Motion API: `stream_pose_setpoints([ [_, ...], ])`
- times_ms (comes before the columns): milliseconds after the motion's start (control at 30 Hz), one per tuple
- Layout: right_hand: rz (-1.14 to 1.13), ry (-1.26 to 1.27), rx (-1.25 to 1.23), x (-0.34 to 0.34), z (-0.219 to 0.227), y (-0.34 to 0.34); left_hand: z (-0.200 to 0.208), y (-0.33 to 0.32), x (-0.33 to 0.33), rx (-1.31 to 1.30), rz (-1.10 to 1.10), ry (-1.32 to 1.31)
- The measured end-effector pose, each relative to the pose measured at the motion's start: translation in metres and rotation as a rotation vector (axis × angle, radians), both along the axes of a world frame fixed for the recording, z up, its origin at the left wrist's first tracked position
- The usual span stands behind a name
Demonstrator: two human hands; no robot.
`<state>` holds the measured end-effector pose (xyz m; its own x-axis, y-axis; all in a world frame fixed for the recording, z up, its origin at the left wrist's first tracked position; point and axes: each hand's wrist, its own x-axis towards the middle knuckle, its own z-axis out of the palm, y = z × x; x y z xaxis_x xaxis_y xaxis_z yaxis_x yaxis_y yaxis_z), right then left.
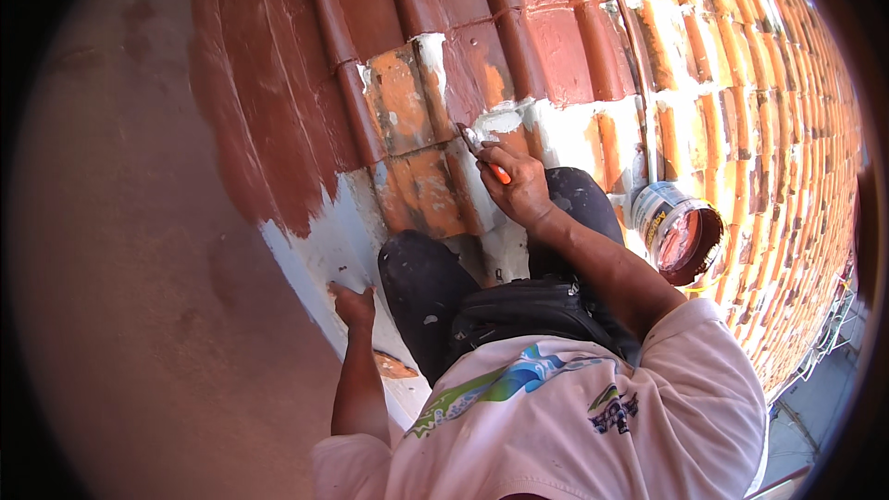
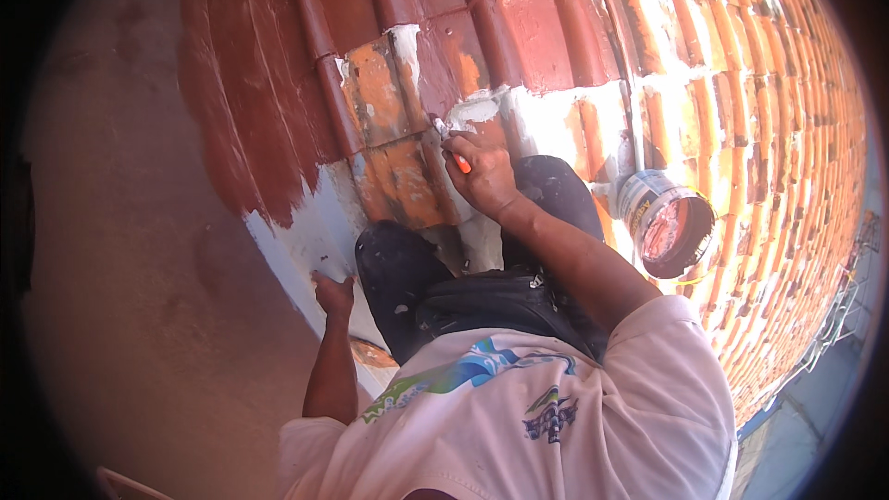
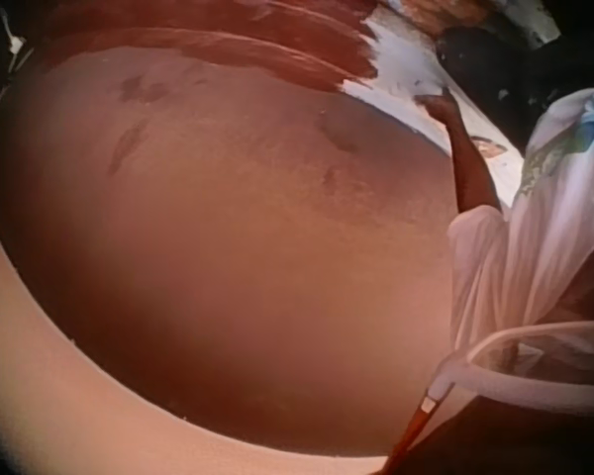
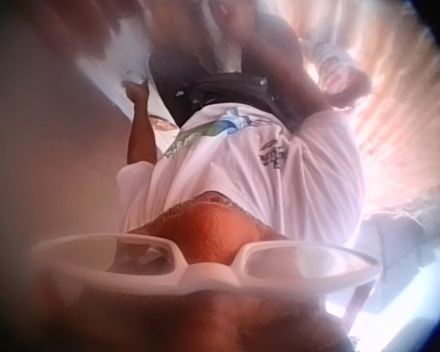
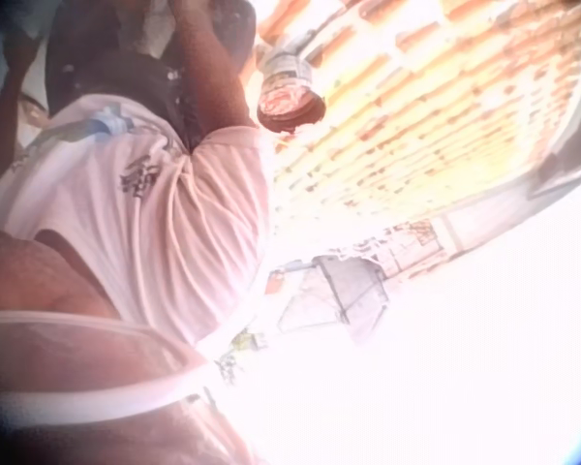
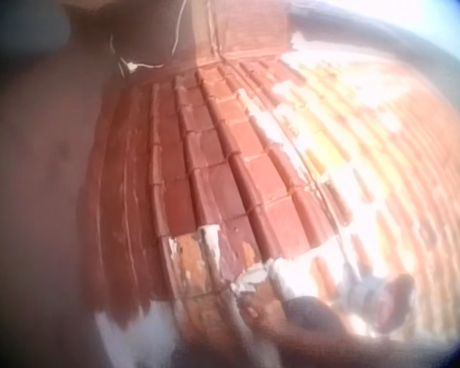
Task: The person paints the underside of terracotta roof tiles with reddish-brown paint using a small brush. They repeatedly dip the brush into a paint can and apply paint to the curved tile surfaces while balancing on the roof.
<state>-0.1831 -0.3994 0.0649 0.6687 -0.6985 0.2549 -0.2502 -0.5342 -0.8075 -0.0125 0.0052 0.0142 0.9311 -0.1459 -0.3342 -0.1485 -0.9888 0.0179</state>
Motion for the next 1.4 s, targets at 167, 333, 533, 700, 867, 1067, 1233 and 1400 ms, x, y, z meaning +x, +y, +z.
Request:
stream_pose_setpoints([
  [167,-0.051,0.194,0.037,0.008,-0.002,-0.008,0.001,0.000,0.001,0.028,0.002,0.027],
  [333,-0.040,0.270,0.279,0.004,-0.005,-0.013,0.001,-0.001,0.001,0.016,0.008,0.016],
  [533,-0.286,0.043,0.792,0.012,-0.026,-0.086,0.000,0.000,-0.001,-0.007,0.019,0.010],
  [700,-0.386,0.045,0.565,0.005,-0.030,-0.076,-0.003,0.001,0.001,0.000,0.041,0.025],
  [867,-0.375,-0.171,0.788,0.020,-0.021,-0.070,-0.002,0.001,0.002,0.003,0.022,0.029],
  [1067,-0.436,-0.088,0.614,-0.020,0.023,-0.091,-0.001,0.001,-0.001,-0.003,0.007,0.000],
  [1233,-0.455,-0.165,0.547,-0.165,0.154,-0.093,-0.008,0.009,0.001,-0.017,-0.038,-0.046],
  [1400,-0.804,0.226,0.443,-0.301,0.244,-0.082,-0.014,0.010,0.015,0.034,-0.042,0.049],
])
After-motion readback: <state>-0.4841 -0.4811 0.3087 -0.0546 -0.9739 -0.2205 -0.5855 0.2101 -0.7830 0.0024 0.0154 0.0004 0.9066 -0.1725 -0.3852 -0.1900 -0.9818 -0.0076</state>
